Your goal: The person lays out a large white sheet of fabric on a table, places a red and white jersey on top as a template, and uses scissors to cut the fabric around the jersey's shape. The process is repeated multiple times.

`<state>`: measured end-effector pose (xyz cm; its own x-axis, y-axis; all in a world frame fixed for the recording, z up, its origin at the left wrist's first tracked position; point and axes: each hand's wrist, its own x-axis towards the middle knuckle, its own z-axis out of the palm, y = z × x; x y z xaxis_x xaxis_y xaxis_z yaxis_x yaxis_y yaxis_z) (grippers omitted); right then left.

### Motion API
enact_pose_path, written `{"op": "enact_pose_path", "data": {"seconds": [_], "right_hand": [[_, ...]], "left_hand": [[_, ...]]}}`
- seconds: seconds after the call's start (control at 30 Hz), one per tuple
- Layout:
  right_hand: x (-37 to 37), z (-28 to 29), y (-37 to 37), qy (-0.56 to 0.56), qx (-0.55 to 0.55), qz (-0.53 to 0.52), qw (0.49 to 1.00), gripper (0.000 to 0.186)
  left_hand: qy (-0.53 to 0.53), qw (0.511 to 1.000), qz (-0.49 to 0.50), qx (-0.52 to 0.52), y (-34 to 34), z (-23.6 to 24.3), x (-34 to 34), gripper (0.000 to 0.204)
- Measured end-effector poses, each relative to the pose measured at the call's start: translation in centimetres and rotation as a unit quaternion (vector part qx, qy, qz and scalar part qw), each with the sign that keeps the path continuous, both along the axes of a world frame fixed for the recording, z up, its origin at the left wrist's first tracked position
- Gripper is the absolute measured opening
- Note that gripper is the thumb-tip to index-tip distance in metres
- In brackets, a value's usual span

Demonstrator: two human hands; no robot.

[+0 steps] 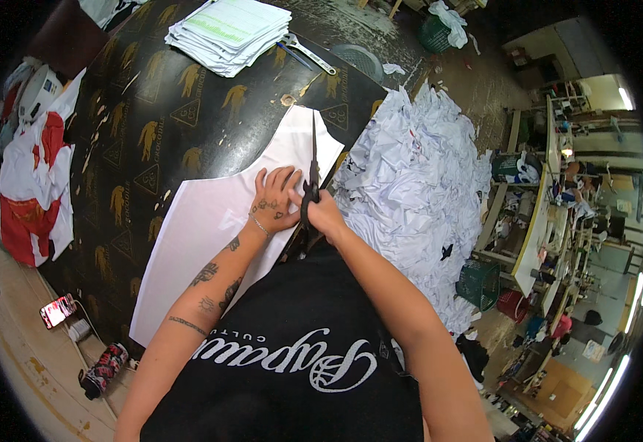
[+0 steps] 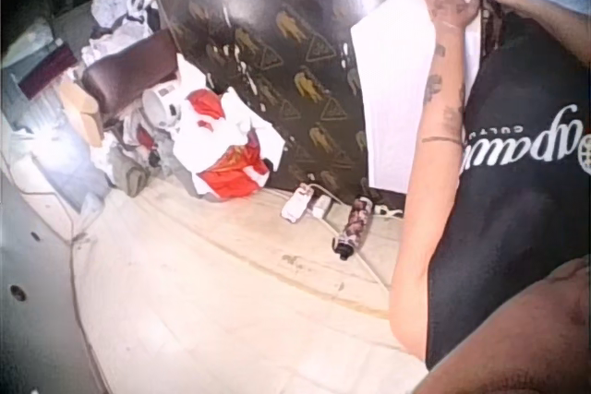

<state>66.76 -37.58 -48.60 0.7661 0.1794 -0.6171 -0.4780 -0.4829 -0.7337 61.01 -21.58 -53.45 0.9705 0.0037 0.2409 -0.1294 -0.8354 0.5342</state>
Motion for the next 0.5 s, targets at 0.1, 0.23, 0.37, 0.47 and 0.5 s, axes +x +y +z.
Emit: {"op": "enact_pose_path", "data": {"seconds": [0.1, 0.23, 0.37, 0.47, 0.5], "right_hand": [[2.1, 0.4, 0.3, 0.017, -0.057, 0.053, 0.997, 0.052], [4.3, 0.7, -2.0, 0.059, 0.027, 0.027, 0.998, 0.049], [11.0, 2.3, -4.3, -0.121, -0.003, 0.169, 0.978, 0.043], [18.8, 3.9, -5.0, -0.157, -0.039, 0.309, 0.937, 0.047], [21.6, 4.1, -4.7, -0.205, -0.126, 0.391, 0.888, 0.051]], "left_hand": [[0.015, 1.000, 0.002, -0.003, 0.0, 0.2, 0.1, 0.089], [-0.007, 1.000, 0.009, 0.004, 0.3, 0.8, -0.1, 0.085], [0.111, 0.993, 0.024, -0.025, -0.1, 1.5, 1.3, 0.078], [0.045, 0.998, 0.006, 0.035, -2.0, 2.6, 5.2, 0.075], [0.058, 0.996, -0.047, 0.044, -3.1, 3.0, 7.1, 0.074]]}}
